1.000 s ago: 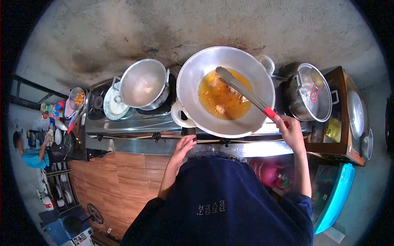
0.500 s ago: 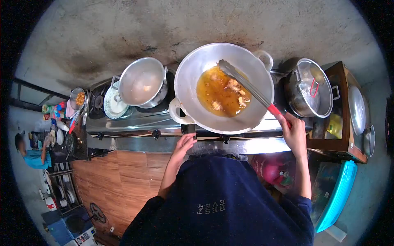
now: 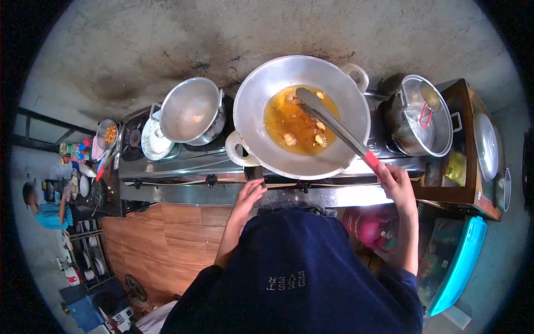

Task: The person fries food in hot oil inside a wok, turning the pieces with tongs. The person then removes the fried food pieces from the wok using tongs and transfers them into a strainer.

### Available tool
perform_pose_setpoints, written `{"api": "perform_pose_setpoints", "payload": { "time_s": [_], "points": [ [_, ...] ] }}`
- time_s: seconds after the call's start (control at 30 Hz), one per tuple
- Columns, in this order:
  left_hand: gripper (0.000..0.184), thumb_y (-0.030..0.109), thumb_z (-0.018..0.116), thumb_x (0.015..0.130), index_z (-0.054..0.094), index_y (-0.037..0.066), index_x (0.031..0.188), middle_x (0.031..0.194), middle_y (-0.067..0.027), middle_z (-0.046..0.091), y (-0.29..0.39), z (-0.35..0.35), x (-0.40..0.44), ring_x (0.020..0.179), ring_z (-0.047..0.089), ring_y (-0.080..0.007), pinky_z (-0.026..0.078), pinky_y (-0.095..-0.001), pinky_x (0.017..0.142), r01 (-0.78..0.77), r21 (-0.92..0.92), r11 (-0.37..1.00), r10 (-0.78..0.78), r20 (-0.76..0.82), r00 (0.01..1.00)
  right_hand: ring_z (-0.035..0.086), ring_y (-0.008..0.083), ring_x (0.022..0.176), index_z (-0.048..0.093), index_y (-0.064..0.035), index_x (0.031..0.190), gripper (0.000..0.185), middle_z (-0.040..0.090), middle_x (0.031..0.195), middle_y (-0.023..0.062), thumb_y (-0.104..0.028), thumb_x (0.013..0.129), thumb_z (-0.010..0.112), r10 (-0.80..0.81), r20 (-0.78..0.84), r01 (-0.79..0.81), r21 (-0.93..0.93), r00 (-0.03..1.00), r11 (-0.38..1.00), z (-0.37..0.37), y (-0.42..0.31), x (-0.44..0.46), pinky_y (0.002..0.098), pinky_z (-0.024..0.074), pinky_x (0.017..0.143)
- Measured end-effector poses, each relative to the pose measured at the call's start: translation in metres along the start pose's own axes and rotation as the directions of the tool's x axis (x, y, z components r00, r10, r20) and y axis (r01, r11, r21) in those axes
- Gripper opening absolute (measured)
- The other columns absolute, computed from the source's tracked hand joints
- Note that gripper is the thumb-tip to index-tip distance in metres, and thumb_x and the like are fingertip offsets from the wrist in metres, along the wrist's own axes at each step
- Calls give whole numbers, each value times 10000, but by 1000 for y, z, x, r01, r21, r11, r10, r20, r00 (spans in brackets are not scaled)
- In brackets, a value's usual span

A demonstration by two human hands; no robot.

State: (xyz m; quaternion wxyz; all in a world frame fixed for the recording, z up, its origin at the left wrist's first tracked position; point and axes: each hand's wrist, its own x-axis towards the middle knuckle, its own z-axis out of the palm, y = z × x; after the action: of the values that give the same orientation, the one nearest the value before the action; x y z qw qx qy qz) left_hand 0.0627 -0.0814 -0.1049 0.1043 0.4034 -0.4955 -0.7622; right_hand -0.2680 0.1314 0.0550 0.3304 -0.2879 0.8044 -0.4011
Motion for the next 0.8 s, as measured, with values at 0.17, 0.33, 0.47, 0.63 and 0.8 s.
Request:
{"api": "perform_pose_setpoints", "payload": {
  "time_s": [0.17,0.33,0.47,0.63,0.8],
  "points": [
    [346,290,502,954,472,108,1247,1335,-48,470,-4,2,1,1180,515,-228,395,-346,984,-10,-14,1000,10,-14,1000,256,10,378,506,-75,707,415,325,485,-81,-416,943,498,189,183,-233,258,965,938,-9,11,-4,202,179,339],
    [368,316,538,934,479,132,1248,1314,-55,473,-9,2,0,1155,525,-201,381,-333,966,-23,-30,999,22,-15,1000,242,21,374,504,-85,706,420,317,478,-78,-433,940,492,271,300,-375,378,915,846,-12,17,-5,200,181,337],
    [372,306,551,929,479,125,1246,1312,-52,474,-13,5,0,1145,529,-193,392,-324,948,-24,-58,998,23,-15,1000,240,27,377,505,-89,710,418,311,480,-76,-436,942,485,302,365,-445,420,881,791,-12,20,-4,198,181,338],
    [375,307,513,949,453,119,1268,1338,-64,459,-22,4,2,1182,515,-218,393,-336,969,-7,-19,1000,8,5,1000,255,29,385,511,-75,704,419,325,484,-70,-415,947,482,276,313,-389,397,909,831,-8,19,-7,203,185,344],
    [373,296,519,946,456,114,1265,1334,-65,460,-22,4,-1,1183,513,-217,393,-335,974,10,-33,999,-10,2,1000,354,143,409,571,9,730,366,382,481,91,-308,912,560,-206,-94,150,-414,974,898,7,-11,-16,325,273,427]
  ]
}}
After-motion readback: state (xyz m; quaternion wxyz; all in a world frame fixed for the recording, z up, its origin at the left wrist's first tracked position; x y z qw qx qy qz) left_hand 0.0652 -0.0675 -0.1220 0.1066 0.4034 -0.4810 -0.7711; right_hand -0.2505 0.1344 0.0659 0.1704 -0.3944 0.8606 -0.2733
